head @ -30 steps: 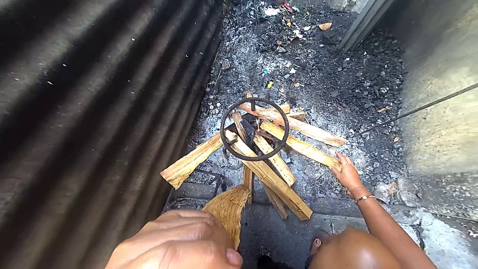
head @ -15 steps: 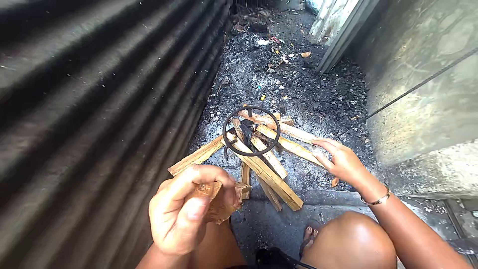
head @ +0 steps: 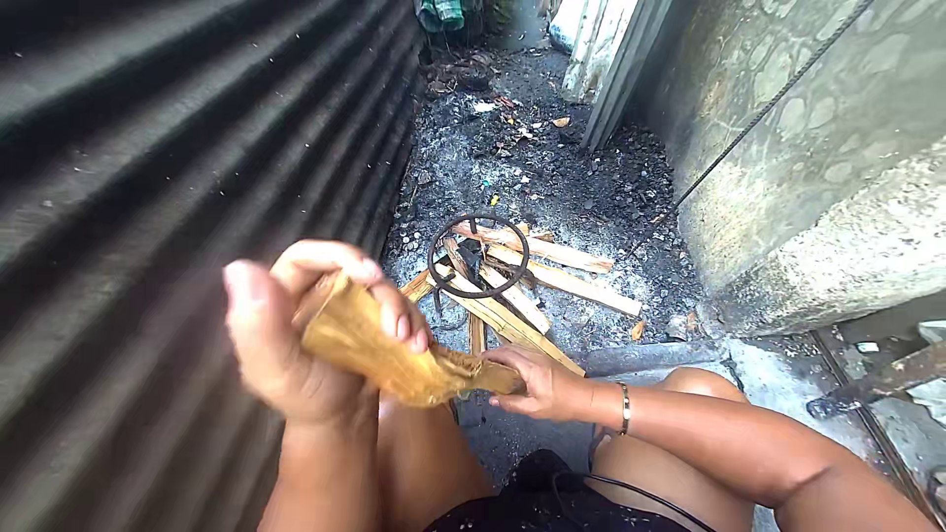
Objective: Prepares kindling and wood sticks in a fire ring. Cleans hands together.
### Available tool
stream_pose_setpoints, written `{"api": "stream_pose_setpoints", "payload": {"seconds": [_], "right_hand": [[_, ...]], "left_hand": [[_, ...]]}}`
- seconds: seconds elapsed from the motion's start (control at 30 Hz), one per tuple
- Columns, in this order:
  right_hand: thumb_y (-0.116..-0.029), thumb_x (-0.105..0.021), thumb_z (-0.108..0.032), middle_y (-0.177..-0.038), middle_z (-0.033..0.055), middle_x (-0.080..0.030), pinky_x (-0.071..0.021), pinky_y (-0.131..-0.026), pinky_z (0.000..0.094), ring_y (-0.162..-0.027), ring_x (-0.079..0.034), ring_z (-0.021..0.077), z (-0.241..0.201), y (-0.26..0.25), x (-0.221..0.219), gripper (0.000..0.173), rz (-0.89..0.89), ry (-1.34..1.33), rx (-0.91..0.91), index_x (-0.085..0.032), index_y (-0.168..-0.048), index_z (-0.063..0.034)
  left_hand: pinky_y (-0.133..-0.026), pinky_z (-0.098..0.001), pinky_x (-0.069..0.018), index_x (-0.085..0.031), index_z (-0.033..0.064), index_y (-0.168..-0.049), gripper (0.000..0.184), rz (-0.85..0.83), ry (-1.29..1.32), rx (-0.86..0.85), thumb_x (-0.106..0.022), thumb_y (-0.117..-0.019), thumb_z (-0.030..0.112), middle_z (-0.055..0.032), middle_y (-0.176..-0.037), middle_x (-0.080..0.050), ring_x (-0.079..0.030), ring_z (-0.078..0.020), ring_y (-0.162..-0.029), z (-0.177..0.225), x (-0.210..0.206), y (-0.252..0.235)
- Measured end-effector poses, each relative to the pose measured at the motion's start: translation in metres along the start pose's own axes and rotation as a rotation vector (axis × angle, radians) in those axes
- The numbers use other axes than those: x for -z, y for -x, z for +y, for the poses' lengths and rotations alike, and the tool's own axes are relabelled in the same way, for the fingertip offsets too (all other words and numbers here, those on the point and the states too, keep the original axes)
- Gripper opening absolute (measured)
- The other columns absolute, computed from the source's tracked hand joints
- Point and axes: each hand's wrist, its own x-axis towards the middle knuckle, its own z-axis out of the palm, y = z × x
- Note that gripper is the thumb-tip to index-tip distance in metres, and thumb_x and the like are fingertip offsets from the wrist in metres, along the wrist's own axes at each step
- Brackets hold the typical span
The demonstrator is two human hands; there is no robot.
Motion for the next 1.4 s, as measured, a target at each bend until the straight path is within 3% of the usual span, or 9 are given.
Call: {"api": "stream_pose_setpoints", "payload": {"seconds": [0.1,0.27,0.43,0.63,0.7,0.9,1.03,1.13,1.4], "right_hand": [[-0.0941,-0.072,-0.028,-0.13,0.0188,-0.067,-0.052,-0.106,0.0416,-0.119,-0.066,0.0241,0.006,0.008,0.009,0.057,0.01,0.003,-0.116,-0.057,-0.141,0.0012],[-0.0933,-0.071,-0.03,-0.113,0.0145,-0.073,-0.0572,-0.097,0.04,-0.105,-0.071,0.0183,0.024,0.01,0.041,0.049,0.226,-0.057,-0.324,-0.063,-0.13,0.0014],[-0.0931,-0.074,-0.016,-0.111,0.0078,-0.074,-0.0626,-0.089,0.0385,-0.097,-0.073,0.0143,0.028,0.013,0.097,0.043,0.632,-0.195,-0.32,-0.059,-0.13,-0.0013],[-0.0968,-0.067,-0.004,-0.127,0.014,-0.068,-0.0621,-0.093,0.045,-0.109,-0.071,0.0267,0.032,0.004,0.132,0.049,0.995,-0.634,-0.191,-0.044,-0.14,-0.0043],[-0.1006,-0.06,-0.003,-0.13,0.0159,-0.066,-0.0614,-0.094,0.0474,-0.111,-0.071,0.0297,0.036,0.002,0.138,0.043,1.044,-0.752,-0.153,-0.043,-0.14,-0.006],[-0.1092,-0.039,-0.009,-0.13,0.0167,-0.064,-0.0562,-0.101,0.0513,-0.118,-0.067,0.0316,0.049,-0.005,0.146,0.026,1.06,-0.957,-0.008,-0.044,-0.135,-0.0091],[-0.1066,-0.054,-0.034,-0.142,0.005,-0.055,-0.0504,-0.108,0.0516,-0.13,-0.057,0.026,0.06,0.0,0.156,0.048,0.794,-0.777,-0.014,-0.036,-0.149,-0.0177],[-0.1096,-0.038,-0.043,-0.148,0.0048,-0.051,-0.0554,-0.1,0.0497,-0.126,-0.061,0.027,0.064,0.004,0.159,0.05,0.7,-0.658,-0.182,-0.039,-0.152,-0.0161],[-0.1124,-0.038,-0.028,-0.119,0.0031,-0.067,-0.0619,-0.083,0.038,-0.092,-0.071,0.0179,0.059,0.01,0.154,0.034,0.751,-0.538,-0.418,-0.06,-0.131,-0.0106]], "left_hand": [[-0.057,-0.0306,-0.0608,-0.068,0.018,-0.105,0.059,-0.028,0.0,0.096,-0.023,-0.1084,0.056,0.0025,-0.068,-0.066,-0.067,-0.0122,-0.058,-0.017,-0.009,-0.023],[-0.1,-0.0518,-0.0549,-0.034,0.0204,-0.154,0.076,-0.061,-0.114,0.165,-0.009,-0.1015,0.07,-0.0066,-0.14,-0.063,-0.063,-0.0292,-0.125,-0.062,0.01,-0.062],[-0.095,-0.046,-0.0566,-0.043,0.0146,-0.152,0.055,0.146,-0.438,0.598,-0.038,-0.1082,0.048,-0.006,-0.131,-0.069,-0.068,-0.0232,-0.115,-0.126,0.024,-0.047],[-0.104,-0.0566,-0.0522,-0.033,0.0196,-0.161,0.109,-0.445,-0.896,0.571,-0.09,-0.0726,0.051,-0.0104,-0.147,-0.057,-0.059,-0.0293,-0.13,-0.177,-0.032,-0.011],[-0.109,-0.0607,-0.0457,-0.028,0.0211,-0.163,0.12,-0.537,-1.105,0.519,-0.088,-0.0681,0.065,-0.0105,-0.149,-0.055,-0.055,-0.0302,-0.134,-0.195,-0.045,-0.004],[-0.091,-0.055,-0.0584,-0.04,0.0153,-0.156,0.084,-0.498,-1.134,0.487,-0.082,-0.0873,0.041,-0.0126,-0.133,-0.065,-0.069,-0.0288,-0.112,-0.202,-0.048,-0.019],[-0.089,-0.0573,-0.0592,-0.048,0.014,-0.152,0.079,-0.38,-1.27,0.274,-0.084,-0.0857,0.036,-0.0151,-0.128,-0.067,-0.069,-0.0321,-0.112,-0.179,-0.019,-0.04],[-0.088,-0.0577,-0.0587,-0.049,0.0131,-0.151,0.078,-0.256,-1.449,0.136,-0.084,-0.0851,0.037,-0.0165,-0.129,-0.067,-0.068,-0.0347,-0.113,-0.135,0.017,-0.053],[-0.091,-0.0684,-0.0543,-0.038,0.0186,-0.155,0.089,0.116,-1.564,0.62,-0.088,-0.0825,0.034,-0.0199,-0.132,-0.065,-0.067,-0.0412,-0.113,-0.043,0.147,0.102]]}}
